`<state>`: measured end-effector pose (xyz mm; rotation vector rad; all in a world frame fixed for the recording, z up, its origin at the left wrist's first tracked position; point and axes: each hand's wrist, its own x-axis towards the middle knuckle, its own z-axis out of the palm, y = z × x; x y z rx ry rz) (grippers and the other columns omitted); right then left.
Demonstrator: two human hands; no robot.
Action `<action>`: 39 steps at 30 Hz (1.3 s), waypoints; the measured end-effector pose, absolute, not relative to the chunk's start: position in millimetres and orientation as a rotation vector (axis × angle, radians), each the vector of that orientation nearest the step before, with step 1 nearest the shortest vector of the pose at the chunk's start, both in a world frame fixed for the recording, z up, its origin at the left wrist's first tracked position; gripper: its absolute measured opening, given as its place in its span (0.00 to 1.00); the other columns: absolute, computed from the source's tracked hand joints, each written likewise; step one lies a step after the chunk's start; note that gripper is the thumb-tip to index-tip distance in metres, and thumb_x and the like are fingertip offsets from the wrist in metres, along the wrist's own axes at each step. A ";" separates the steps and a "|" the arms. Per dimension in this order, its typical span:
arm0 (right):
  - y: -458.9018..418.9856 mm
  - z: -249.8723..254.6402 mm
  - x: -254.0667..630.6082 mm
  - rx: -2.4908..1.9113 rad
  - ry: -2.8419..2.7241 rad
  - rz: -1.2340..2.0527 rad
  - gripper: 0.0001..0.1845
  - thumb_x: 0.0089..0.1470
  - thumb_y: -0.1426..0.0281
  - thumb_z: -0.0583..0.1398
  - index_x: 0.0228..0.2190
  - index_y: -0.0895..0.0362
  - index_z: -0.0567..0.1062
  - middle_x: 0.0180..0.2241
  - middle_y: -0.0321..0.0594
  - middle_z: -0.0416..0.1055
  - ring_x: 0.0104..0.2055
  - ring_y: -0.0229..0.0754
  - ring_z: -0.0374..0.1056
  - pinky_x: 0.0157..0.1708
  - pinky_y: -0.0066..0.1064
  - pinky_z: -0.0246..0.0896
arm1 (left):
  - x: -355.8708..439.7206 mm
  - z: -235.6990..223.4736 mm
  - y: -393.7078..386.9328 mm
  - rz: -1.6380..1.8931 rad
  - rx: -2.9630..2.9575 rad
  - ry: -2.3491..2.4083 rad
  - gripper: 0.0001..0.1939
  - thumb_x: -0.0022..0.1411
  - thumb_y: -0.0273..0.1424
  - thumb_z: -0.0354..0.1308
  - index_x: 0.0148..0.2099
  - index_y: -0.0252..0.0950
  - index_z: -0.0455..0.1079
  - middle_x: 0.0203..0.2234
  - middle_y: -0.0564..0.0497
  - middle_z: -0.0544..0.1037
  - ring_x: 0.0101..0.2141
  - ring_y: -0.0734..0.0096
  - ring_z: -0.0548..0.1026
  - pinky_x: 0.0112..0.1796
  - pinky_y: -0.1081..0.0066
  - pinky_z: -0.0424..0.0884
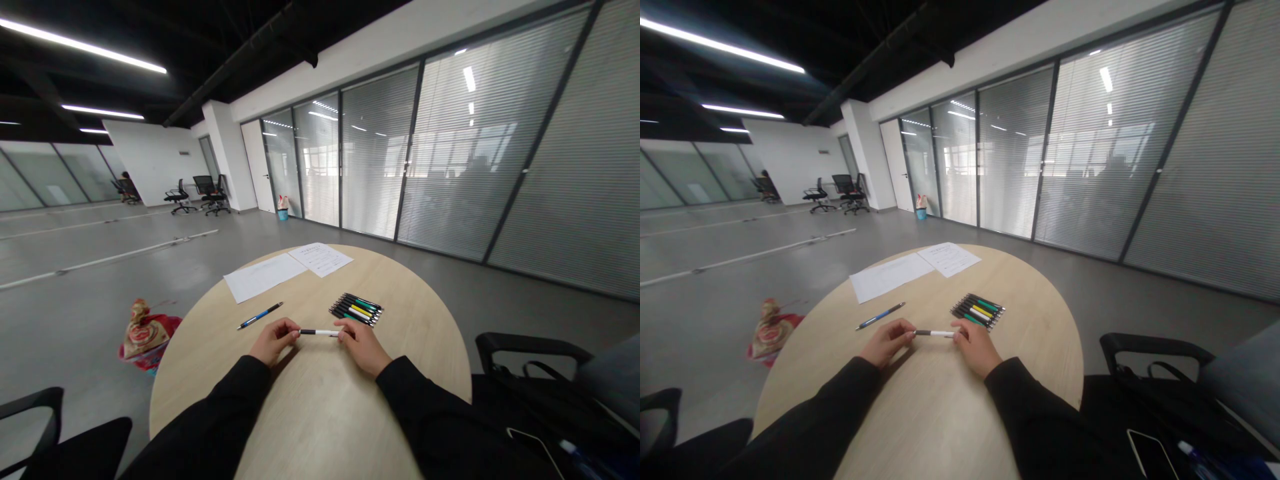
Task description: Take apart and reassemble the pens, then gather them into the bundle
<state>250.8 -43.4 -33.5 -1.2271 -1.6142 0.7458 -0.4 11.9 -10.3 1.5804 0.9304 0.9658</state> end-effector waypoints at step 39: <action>-40.5 -37.1 246.1 -1.095 -1.322 1.264 0.27 0.55 0.49 0.53 0.38 0.61 0.73 0.16 0.32 0.69 0.14 0.32 0.61 0.14 0.21 0.51 | 2.2 0.0 4.0 0.989 1.758 0.913 0.16 0.50 0.41 0.67 0.29 0.33 0.71 0.23 0.52 0.74 0.26 0.72 0.70 0.29 0.73 0.65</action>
